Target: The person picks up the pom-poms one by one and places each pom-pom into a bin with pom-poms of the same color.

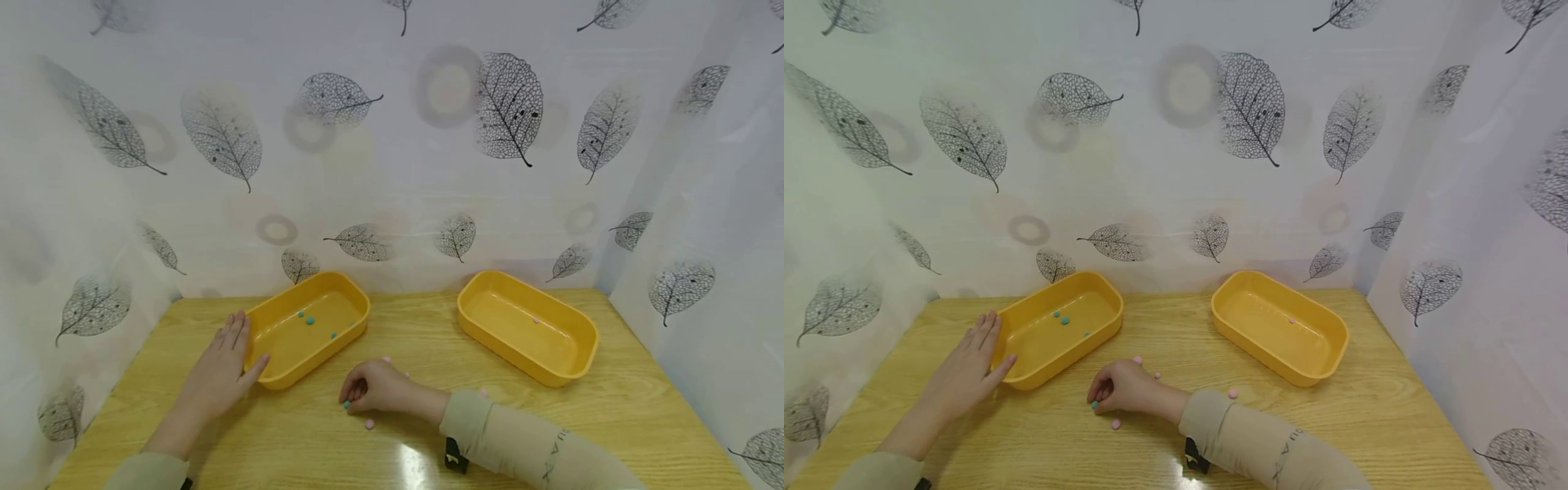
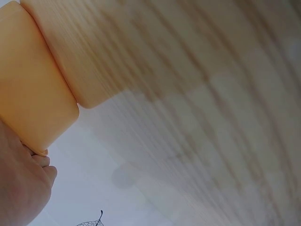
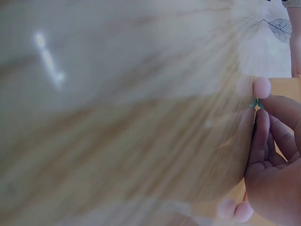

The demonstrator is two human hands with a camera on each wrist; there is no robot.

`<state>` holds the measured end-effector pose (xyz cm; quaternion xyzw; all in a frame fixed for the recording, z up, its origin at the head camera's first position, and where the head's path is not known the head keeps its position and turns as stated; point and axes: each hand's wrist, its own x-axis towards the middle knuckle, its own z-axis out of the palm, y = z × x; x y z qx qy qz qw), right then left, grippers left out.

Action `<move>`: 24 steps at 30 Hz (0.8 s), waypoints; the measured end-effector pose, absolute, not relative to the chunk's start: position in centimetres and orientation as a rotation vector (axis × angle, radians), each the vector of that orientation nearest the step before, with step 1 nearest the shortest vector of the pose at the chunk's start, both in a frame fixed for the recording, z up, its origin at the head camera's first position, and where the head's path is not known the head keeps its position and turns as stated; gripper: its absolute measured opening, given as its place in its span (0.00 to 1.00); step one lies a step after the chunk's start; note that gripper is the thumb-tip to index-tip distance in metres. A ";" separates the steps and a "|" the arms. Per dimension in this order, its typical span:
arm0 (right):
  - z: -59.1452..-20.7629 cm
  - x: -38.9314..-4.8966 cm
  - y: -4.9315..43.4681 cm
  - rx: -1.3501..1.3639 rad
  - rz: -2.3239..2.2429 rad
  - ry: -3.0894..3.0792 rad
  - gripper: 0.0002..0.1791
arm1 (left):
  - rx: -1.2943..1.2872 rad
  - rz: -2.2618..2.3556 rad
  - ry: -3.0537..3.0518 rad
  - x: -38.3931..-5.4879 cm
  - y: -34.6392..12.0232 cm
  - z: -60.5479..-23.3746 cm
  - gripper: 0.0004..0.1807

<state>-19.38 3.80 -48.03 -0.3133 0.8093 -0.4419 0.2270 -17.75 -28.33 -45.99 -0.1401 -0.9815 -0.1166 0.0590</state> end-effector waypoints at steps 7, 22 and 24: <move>-47.8 -19.2 3.7 -0.864 -1.212 2.245 0.05 | -0.421 -0.363 -2.972 -17.7 -28.4 -46.0 0.47; -48.0 -19.3 3.8 -0.849 -1.232 2.230 0.03 | -0.418 -0.358 -2.985 -17.5 -28.2 -45.7 0.47; -47.9 -19.4 3.8 -0.847 -1.237 2.217 0.02 | -0.421 -0.363 -2.984 -17.5 -28.2 -45.8 0.47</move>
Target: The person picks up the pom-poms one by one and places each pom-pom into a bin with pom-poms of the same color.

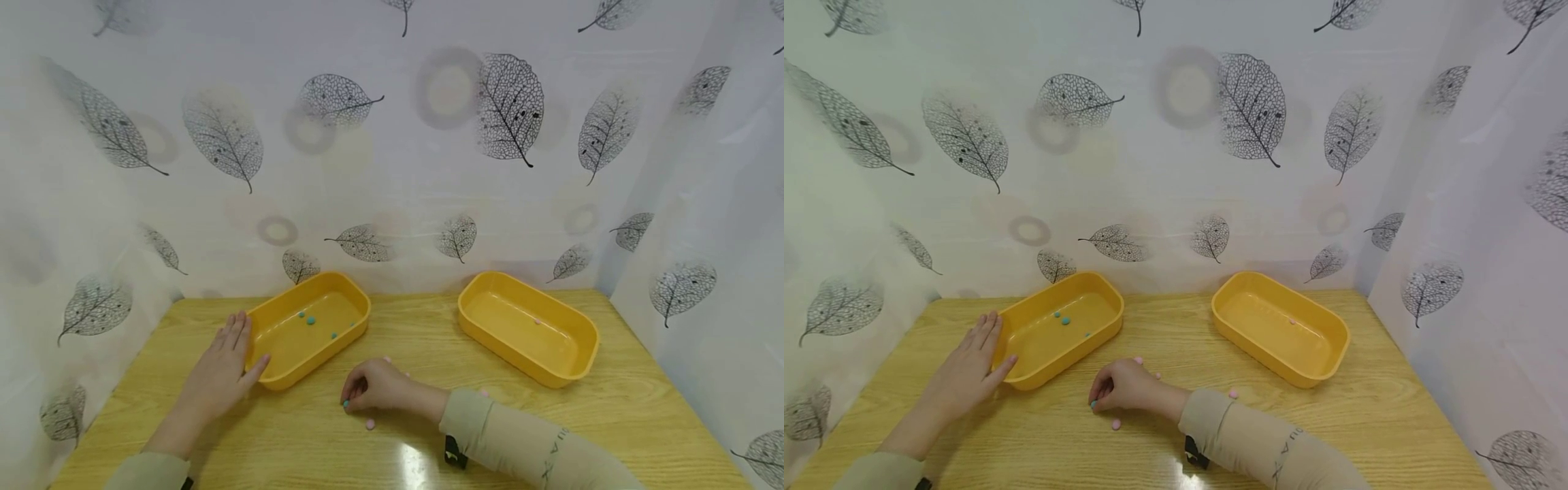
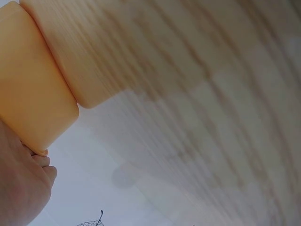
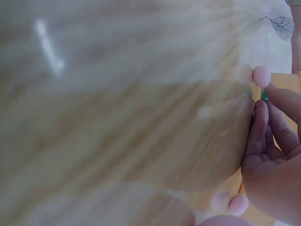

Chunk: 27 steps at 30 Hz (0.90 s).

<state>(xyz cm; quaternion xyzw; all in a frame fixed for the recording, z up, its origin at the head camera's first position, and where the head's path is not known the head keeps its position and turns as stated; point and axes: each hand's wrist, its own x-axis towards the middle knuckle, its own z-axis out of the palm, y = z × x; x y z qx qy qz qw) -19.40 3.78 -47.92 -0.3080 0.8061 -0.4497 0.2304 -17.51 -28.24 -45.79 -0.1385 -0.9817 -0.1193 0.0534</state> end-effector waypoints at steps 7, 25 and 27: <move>-47.6 -19.7 3.9 -0.843 -1.219 2.226 0.02 | -0.436 -0.360 -2.965 -17.6 -28.3 -46.0 0.47; -46.2 -21.0 3.2 -0.772 -1.278 2.246 0.03 | -0.431 -0.347 -2.980 -17.7 -28.3 -46.0 0.47; -45.8 -21.4 3.0 -0.771 -1.284 2.269 0.03 | -0.431 -0.344 -2.978 -17.7 -28.3 -46.0 0.47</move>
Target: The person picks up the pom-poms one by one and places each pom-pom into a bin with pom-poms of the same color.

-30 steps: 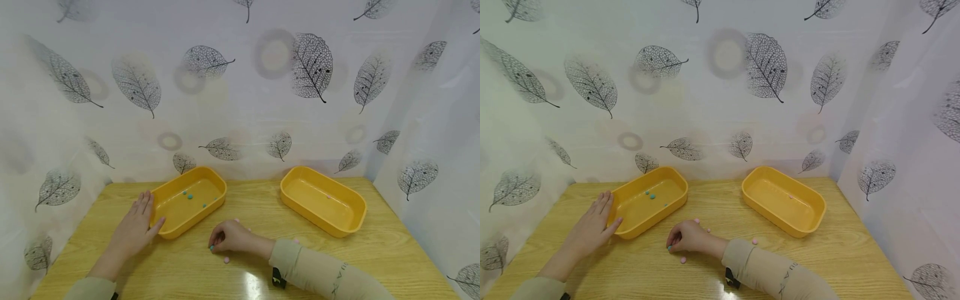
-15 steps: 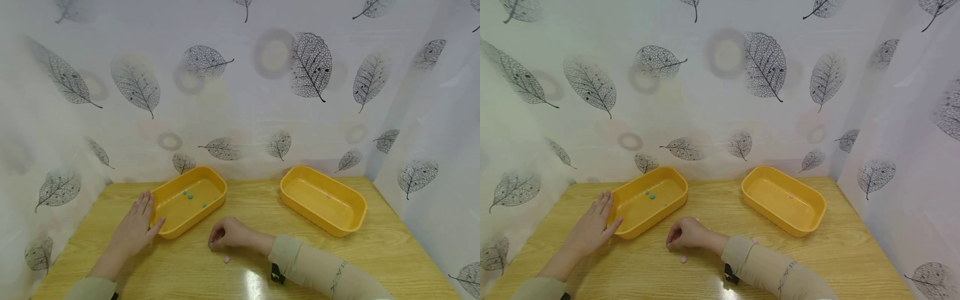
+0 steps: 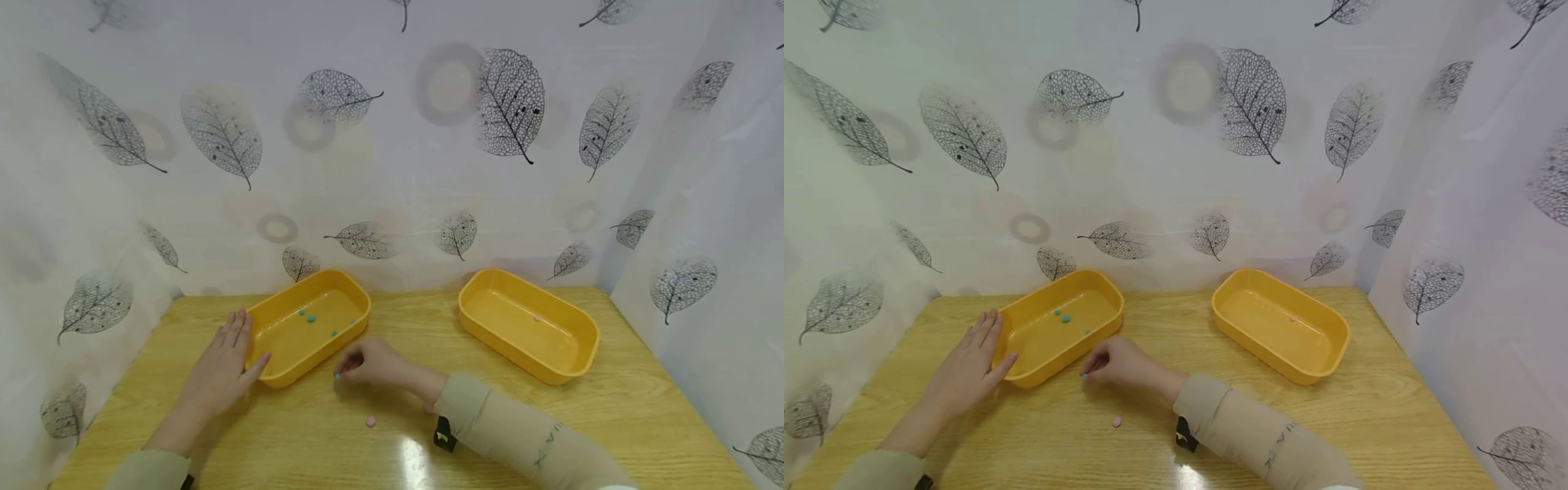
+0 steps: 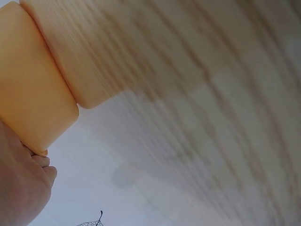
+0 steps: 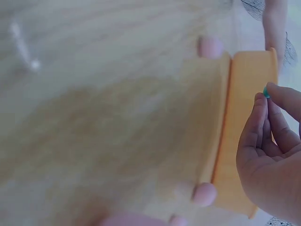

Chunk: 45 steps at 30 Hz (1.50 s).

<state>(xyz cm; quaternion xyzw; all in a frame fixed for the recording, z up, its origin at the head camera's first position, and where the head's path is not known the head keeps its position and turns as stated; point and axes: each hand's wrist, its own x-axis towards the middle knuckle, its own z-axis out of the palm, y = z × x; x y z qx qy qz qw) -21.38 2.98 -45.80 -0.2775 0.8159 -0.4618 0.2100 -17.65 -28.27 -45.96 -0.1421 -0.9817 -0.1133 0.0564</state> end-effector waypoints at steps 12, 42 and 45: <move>-43.3 -23.2 2.1 -0.758 -1.390 2.266 0.05 | -0.423 -0.350 -2.984 -17.7 -28.3 -45.9 0.48; -40.1 -28.9 0.1 -0.481 -1.505 2.367 0.10 | -0.427 -0.349 -2.981 -17.8 -28.5 -45.9 0.47; -40.3 -29.3 0.0 -0.465 -1.542 2.347 0.10 | -0.426 -0.354 -2.987 -17.7 -28.4 -45.8 0.47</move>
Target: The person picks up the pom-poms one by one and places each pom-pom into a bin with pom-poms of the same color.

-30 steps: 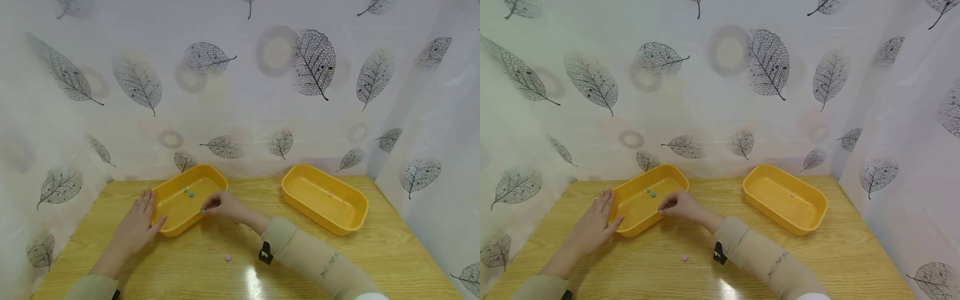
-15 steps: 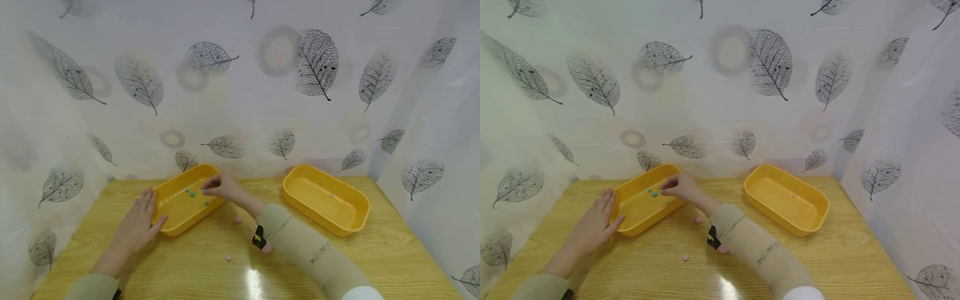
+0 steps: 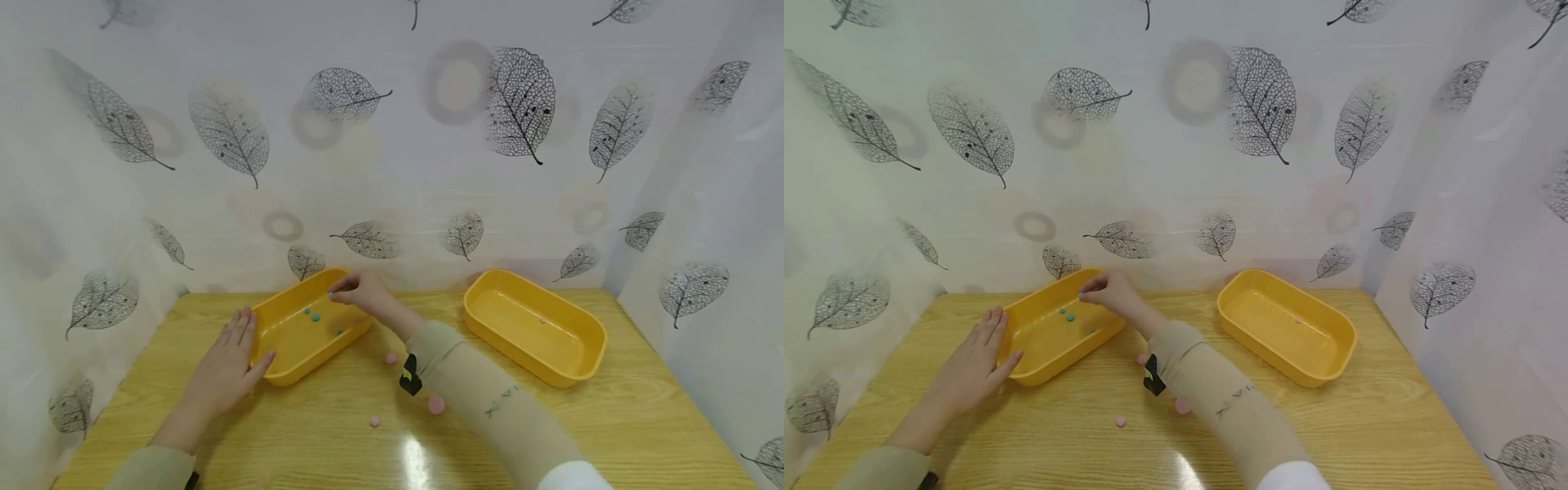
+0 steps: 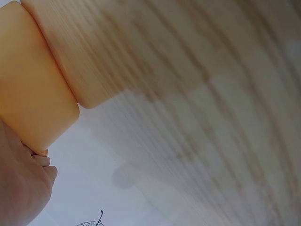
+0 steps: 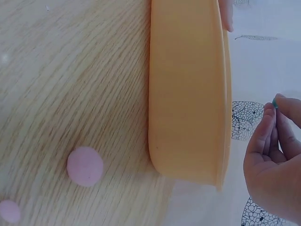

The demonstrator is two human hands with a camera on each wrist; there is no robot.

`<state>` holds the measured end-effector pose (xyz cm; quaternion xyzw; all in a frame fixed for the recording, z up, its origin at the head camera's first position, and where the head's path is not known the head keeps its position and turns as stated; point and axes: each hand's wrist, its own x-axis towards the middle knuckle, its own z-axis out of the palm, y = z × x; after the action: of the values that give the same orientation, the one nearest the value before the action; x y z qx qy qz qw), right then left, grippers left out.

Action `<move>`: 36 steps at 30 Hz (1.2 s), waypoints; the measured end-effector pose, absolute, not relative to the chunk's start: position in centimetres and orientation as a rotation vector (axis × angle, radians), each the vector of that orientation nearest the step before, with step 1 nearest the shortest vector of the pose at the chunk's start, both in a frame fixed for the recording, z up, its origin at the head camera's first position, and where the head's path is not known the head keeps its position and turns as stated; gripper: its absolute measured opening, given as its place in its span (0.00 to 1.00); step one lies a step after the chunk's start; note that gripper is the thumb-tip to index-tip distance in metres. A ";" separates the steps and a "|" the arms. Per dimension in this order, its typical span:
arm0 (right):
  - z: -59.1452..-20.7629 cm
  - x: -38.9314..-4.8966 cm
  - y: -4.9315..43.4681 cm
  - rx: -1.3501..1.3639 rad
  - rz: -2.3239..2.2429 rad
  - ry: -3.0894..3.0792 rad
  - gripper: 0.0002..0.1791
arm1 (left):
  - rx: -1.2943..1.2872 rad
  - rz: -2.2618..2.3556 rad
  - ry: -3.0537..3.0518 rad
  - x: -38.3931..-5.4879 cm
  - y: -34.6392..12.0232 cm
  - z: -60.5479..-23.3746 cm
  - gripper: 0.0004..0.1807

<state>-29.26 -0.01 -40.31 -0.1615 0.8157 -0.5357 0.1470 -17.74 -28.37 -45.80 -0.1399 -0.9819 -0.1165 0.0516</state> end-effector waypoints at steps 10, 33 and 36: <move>-41.6 -29.9 0.2 -0.405 -1.612 2.333 0.11 | -0.438 -0.365 -2.966 -17.7 -28.2 -46.1 0.47; -42.9 -30.9 -0.6 -0.243 -1.757 2.330 0.13 | -0.419 -0.356 -2.993 -17.7 -28.3 -45.7 0.48; -42.8 -30.9 -0.6 -0.235 -1.774 2.313 0.14 | -0.421 -0.354 -2.994 -17.7 -28.3 -45.6 0.48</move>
<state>-30.89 -0.56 -42.84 -0.0797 0.7863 -0.6031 0.1083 -17.69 -28.27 -45.65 -0.1380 -0.9824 -0.1161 0.0485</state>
